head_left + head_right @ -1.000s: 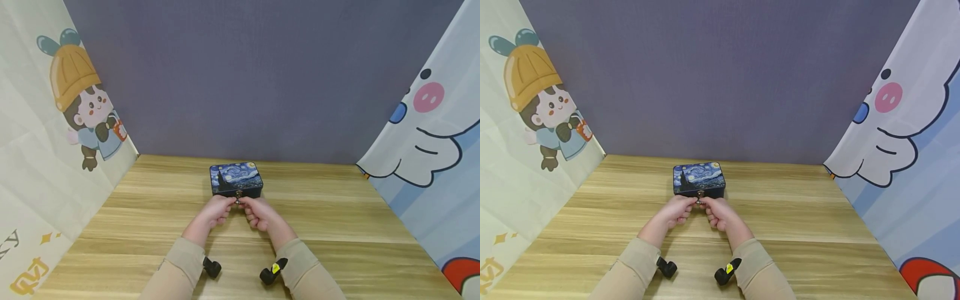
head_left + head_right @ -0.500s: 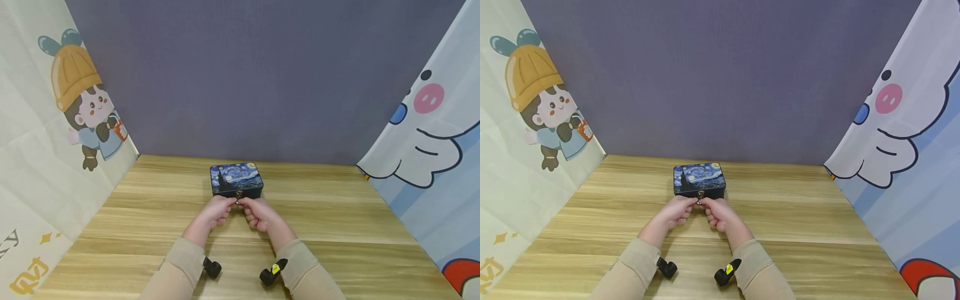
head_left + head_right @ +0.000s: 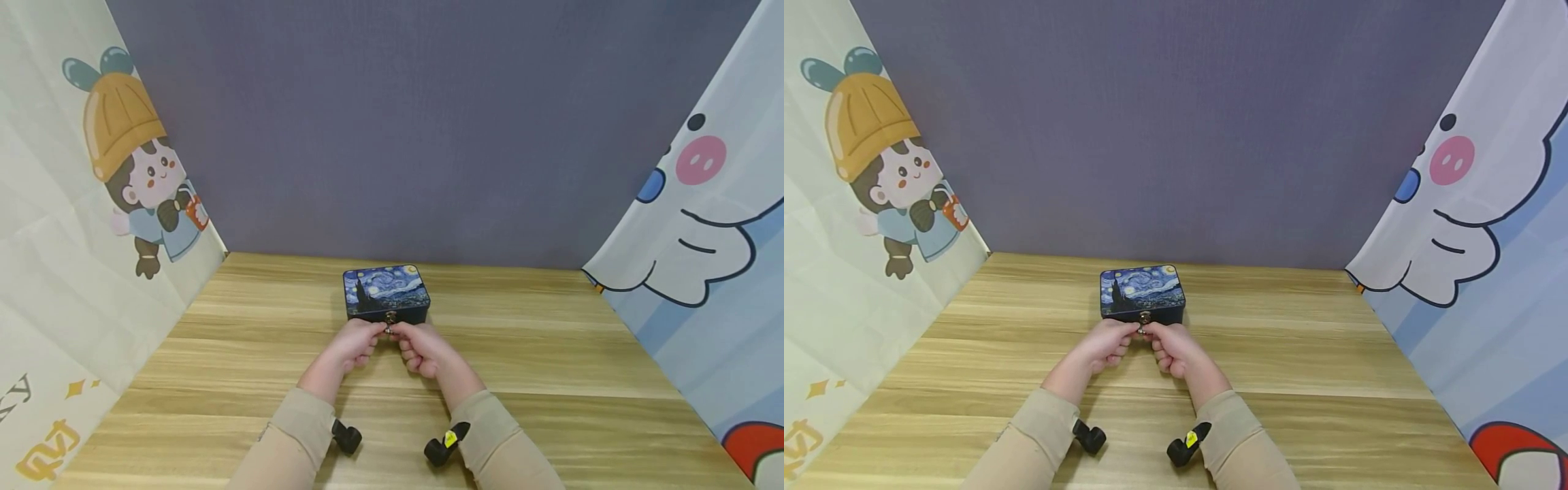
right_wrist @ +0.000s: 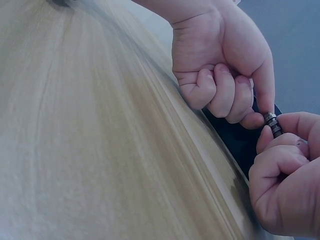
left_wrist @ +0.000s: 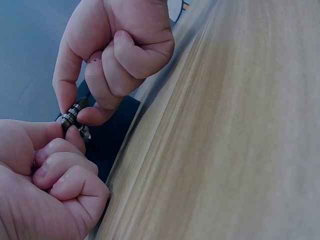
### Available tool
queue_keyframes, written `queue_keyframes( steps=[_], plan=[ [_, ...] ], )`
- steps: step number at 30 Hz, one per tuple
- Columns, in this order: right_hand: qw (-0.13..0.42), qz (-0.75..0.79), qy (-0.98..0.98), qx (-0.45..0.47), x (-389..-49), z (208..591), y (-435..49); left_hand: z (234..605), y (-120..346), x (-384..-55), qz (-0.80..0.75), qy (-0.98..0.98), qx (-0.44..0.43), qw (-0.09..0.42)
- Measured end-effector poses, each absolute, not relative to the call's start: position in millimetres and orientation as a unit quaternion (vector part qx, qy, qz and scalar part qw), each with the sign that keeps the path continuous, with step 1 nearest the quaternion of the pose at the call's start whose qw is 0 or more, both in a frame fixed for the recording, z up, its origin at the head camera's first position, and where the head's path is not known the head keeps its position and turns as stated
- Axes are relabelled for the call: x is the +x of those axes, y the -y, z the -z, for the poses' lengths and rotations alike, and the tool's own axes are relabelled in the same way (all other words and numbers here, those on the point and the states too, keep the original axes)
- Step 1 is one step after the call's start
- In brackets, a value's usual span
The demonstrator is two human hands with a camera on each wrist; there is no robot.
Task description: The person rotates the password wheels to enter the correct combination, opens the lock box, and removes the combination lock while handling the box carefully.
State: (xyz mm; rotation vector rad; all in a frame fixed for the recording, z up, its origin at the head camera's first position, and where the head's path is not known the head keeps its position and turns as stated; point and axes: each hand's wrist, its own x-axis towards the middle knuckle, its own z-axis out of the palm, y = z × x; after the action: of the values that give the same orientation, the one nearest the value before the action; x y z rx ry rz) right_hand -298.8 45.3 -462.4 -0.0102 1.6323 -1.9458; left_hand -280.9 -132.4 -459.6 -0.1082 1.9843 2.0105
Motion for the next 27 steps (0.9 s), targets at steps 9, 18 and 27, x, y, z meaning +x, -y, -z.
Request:
queue_keyframes(
  steps=[9, 18, 27],
  plan=[
    [0.296, 0.739, -0.605, 0.000, -298.4, 461.7, -44.9, 461.1, 132.3, -281.7, -0.703, -0.693, -0.036, 0.156],
    [0.296, 0.738, -0.606, -0.001, -298.0, 460.1, -45.2, 460.5, 132.6, -281.2, -0.702, -0.694, -0.034, 0.156],
    [0.305, 0.737, -0.603, 0.000, -298.5, 459.0, -47.0, 459.3, 133.6, -280.4, -0.704, -0.691, -0.038, 0.156]
  ],
)
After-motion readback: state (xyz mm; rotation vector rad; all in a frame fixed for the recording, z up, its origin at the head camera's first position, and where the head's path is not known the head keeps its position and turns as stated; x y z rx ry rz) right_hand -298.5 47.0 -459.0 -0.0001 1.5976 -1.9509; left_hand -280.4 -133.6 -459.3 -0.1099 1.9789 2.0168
